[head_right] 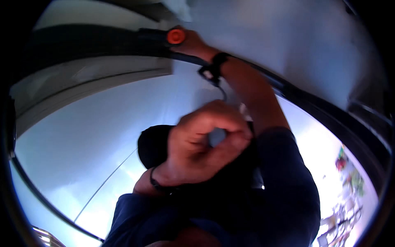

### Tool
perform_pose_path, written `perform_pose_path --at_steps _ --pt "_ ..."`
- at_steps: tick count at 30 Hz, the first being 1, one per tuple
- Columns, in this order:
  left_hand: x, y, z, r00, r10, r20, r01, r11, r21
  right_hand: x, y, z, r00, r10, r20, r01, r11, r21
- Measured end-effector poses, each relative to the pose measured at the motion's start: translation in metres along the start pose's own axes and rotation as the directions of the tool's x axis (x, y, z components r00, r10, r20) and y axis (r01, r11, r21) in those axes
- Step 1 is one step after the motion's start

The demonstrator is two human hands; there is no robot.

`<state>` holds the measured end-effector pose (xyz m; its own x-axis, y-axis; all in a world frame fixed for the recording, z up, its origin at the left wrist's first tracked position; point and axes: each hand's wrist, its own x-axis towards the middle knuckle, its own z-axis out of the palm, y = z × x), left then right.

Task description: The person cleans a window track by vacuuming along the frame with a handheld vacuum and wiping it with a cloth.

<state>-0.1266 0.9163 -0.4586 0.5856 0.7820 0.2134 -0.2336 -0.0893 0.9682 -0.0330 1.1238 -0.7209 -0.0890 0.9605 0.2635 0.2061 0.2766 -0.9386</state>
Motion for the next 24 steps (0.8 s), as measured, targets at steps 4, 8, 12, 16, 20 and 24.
perform_pose_path --at_steps 4,8,12,16,20,24 --pt "-0.004 0.005 -0.016 1.000 0.011 0.028 -0.008 0.995 -0.097 -0.008 -0.008 -0.013 0.995 0.092 0.034 -0.090 0.993 -0.072" --pt "0.002 0.036 -0.057 1.000 -0.029 -0.011 0.027 0.990 -0.138 -0.011 -0.059 -0.033 0.974 0.225 0.019 -0.220 0.965 -0.140" --pt "0.001 0.025 -0.044 0.999 -0.047 0.018 0.050 0.966 -0.254 -0.074 -0.066 -0.083 0.943 0.315 -0.104 -0.332 0.903 -0.274" --pt "0.003 0.021 -0.040 0.996 -0.091 0.010 0.089 0.939 -0.331 -0.144 -0.058 -0.123 0.932 0.281 -0.228 -0.336 0.906 -0.257" --pt "0.008 0.015 -0.039 0.951 -0.300 -0.072 0.233 0.850 -0.472 -0.176 -0.069 -0.149 0.831 0.375 -0.410 -0.488 0.846 -0.216" --pt "0.010 -0.002 -0.035 0.845 -0.522 -0.120 0.353 0.711 -0.608 -0.179 -0.126 -0.167 0.779 0.468 -0.417 -0.514 0.858 0.002"
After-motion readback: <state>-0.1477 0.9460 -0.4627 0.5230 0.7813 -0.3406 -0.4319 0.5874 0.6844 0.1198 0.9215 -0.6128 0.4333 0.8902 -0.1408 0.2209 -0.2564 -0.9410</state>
